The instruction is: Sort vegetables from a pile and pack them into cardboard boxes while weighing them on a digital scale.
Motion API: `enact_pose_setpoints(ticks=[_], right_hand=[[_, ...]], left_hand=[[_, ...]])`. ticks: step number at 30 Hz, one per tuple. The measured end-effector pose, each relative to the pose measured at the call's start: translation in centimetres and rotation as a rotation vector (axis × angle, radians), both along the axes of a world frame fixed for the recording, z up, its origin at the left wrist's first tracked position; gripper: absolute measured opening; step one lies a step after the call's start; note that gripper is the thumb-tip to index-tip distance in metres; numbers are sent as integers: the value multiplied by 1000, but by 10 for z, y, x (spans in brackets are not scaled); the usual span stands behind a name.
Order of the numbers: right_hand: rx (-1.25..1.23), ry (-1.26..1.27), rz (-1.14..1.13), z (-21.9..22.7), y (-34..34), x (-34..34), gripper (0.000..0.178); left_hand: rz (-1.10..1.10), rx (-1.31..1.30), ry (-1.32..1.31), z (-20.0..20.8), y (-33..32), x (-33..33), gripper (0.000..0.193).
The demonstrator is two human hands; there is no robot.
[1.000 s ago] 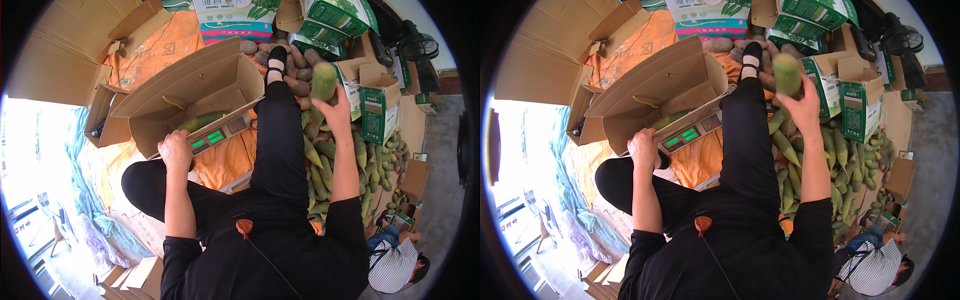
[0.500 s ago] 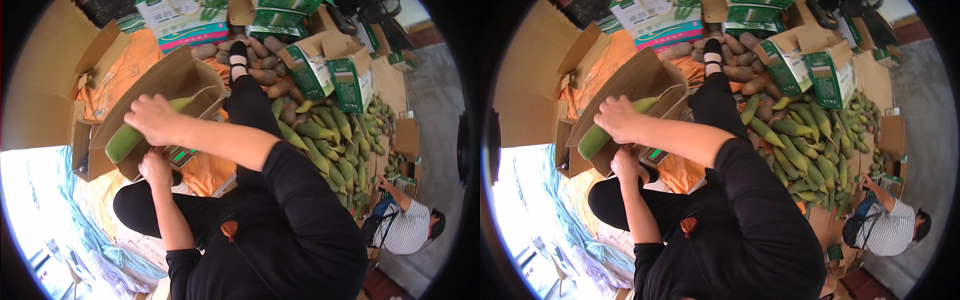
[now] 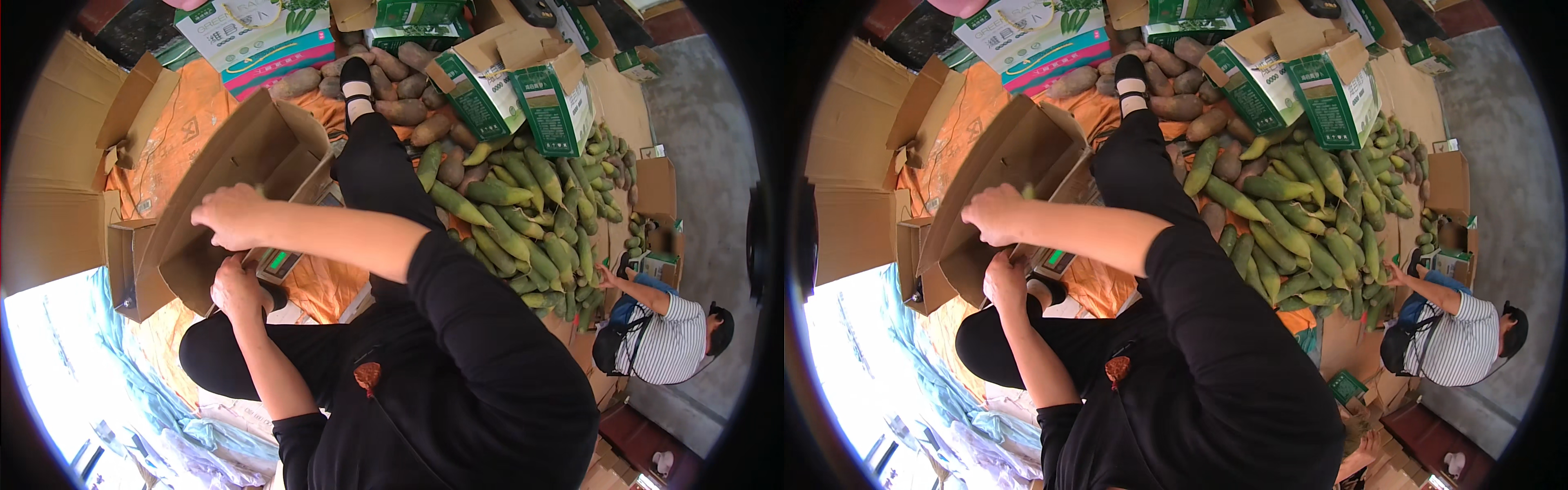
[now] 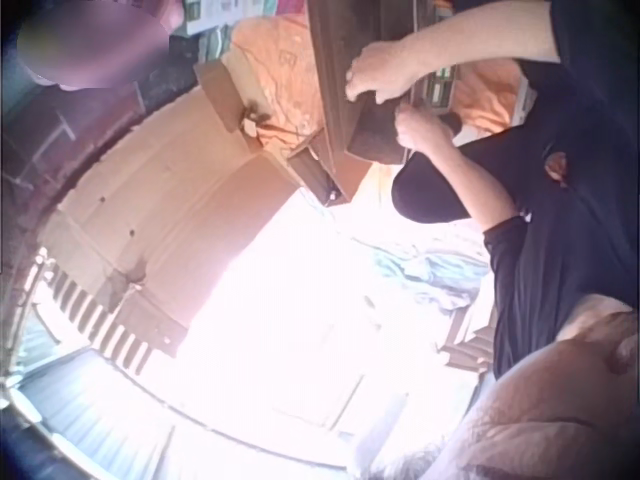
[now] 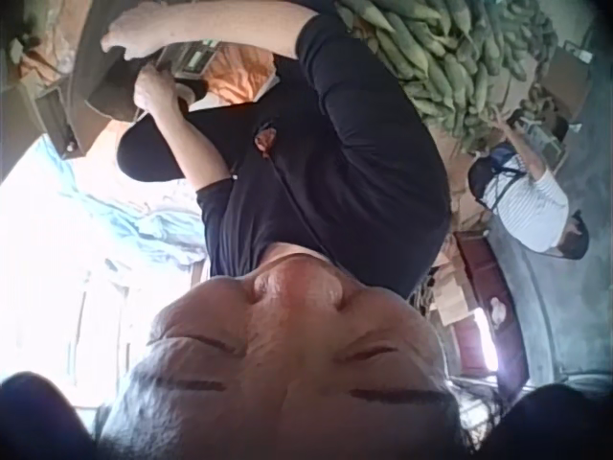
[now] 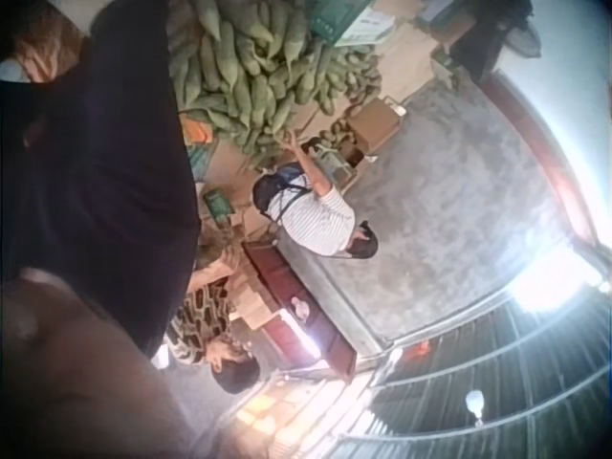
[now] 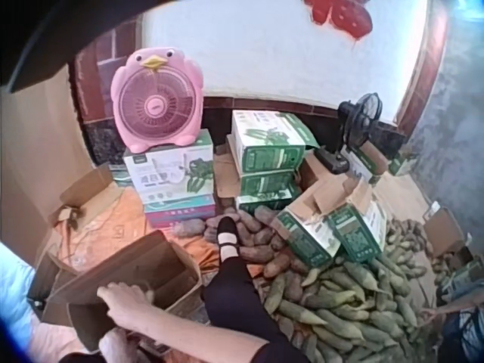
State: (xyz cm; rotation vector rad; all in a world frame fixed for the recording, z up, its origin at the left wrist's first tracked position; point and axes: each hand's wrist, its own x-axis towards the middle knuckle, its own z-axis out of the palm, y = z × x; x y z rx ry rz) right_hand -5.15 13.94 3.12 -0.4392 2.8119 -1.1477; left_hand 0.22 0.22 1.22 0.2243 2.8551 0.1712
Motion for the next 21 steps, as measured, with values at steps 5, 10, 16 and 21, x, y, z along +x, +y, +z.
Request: enact_pose_setpoints(ticks=[5, 10, 16, 21], right_hand=[[-386, 167, -265, 38, 123, 26, 29], [-301, -5, -776, -37, 260, 95, 27], [-623, -741, -1406, -191, 316, 261, 24], [-933, -1068, -1769, -248, 282, 348, 46]], left_hand=[[-24, 10, 77, 3, 2, 0, 21], [-52, 17, 75, -2, -2, 2, 22], [-20, 36, 48, 3, 6, 0, 22], [19, 35, 24, 0, 5, 0, 22]])
